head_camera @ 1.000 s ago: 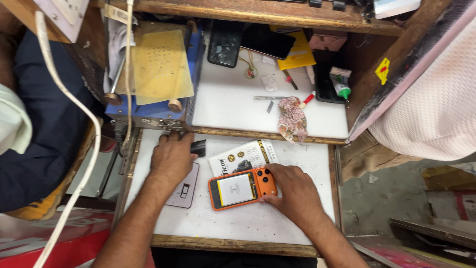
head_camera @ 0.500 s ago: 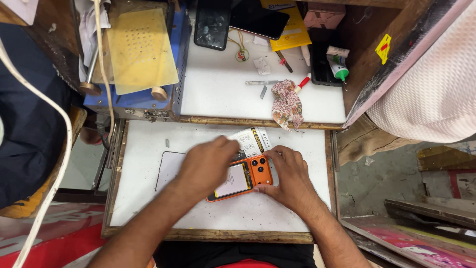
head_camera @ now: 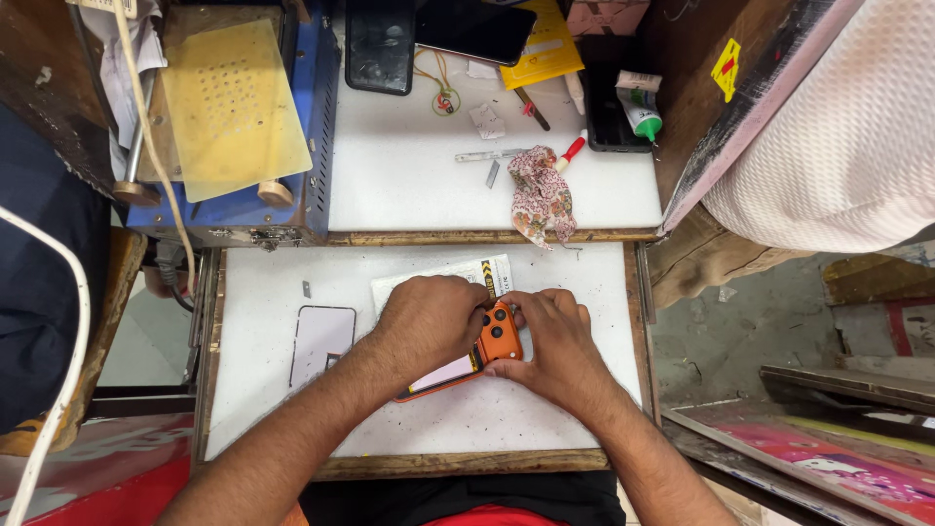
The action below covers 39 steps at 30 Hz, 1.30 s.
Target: The person assembles a smartphone by inserting the battery into the orange case, then applies adhesive to the edges of the case using a small tube. The person handles the battery, case, and adhesive tube throughout the process.
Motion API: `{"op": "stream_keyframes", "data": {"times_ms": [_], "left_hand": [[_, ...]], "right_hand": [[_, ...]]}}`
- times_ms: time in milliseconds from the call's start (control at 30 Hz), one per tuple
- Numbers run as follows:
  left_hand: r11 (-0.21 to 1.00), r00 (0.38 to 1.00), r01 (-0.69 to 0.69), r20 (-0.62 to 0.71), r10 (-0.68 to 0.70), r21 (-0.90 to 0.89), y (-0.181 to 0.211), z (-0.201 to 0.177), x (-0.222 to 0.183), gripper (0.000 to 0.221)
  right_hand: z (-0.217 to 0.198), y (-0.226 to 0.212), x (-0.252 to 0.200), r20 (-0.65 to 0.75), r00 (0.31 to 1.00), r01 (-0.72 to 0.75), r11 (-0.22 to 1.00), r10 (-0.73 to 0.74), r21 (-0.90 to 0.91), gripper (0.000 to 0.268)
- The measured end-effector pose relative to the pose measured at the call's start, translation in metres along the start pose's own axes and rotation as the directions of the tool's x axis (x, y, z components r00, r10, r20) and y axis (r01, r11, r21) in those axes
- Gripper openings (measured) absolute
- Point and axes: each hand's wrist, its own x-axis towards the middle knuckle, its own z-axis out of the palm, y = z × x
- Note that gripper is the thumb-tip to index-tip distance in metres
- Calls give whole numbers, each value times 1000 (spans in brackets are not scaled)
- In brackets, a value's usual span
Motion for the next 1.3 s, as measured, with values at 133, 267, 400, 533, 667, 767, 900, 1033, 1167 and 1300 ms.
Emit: {"op": "stream_keyframes", "data": {"times_ms": [133, 267, 400, 533, 667, 767, 900, 1033, 1167, 1300], "left_hand": [[999, 999, -22, -44, 21, -24, -2, 4, 0, 21], [995, 991, -58, -127, 48, -78, -3, 5, -1, 21], [998, 997, -30, -79, 27, -46, -2, 5, 0, 19], [1000, 995, -23, -98, 23, -3, 2, 9, 5, 22], [991, 984, -86, -145, 100, 103, 4, 18, 4, 18], [969, 979, -154, -103, 176, 193, 11, 26, -3, 33], [960, 954, -201, -182, 236, 194, 5, 28, -7, 36], [950, 931, -235, -233, 281, 205, 4, 33, -9, 26], [947, 928, -266, -219, 303, 181, 6, 32, -13, 30], [952, 933, -263, -212, 292, 153, 11, 32, -8, 43]], "right_hand": [[1, 0, -1, -14, 1000, 11, 1000, -11, 11, 94], [0, 2, -1, -62, 997, 39, 999, -38, 26, 93], [3, 4, -1, -41, 999, 24, 1000, -24, 9, 91], [1, 4, -2, -32, 999, 24, 999, -22, 47, 94], [2, 7, -2, -30, 999, 26, 996, -23, 84, 92], [5, 8, 0, 21, 1000, -3, 996, 1, 87, 96], [1, 3, 1, 134, 989, -62, 997, 57, 37, 99], [1, 5, 4, 151, 985, -83, 996, 79, 20, 91], [6, 10, 2, 110, 993, -37, 998, 32, 41, 90], [8, 14, 3, 118, 993, -13, 999, 9, 35, 88]]}}
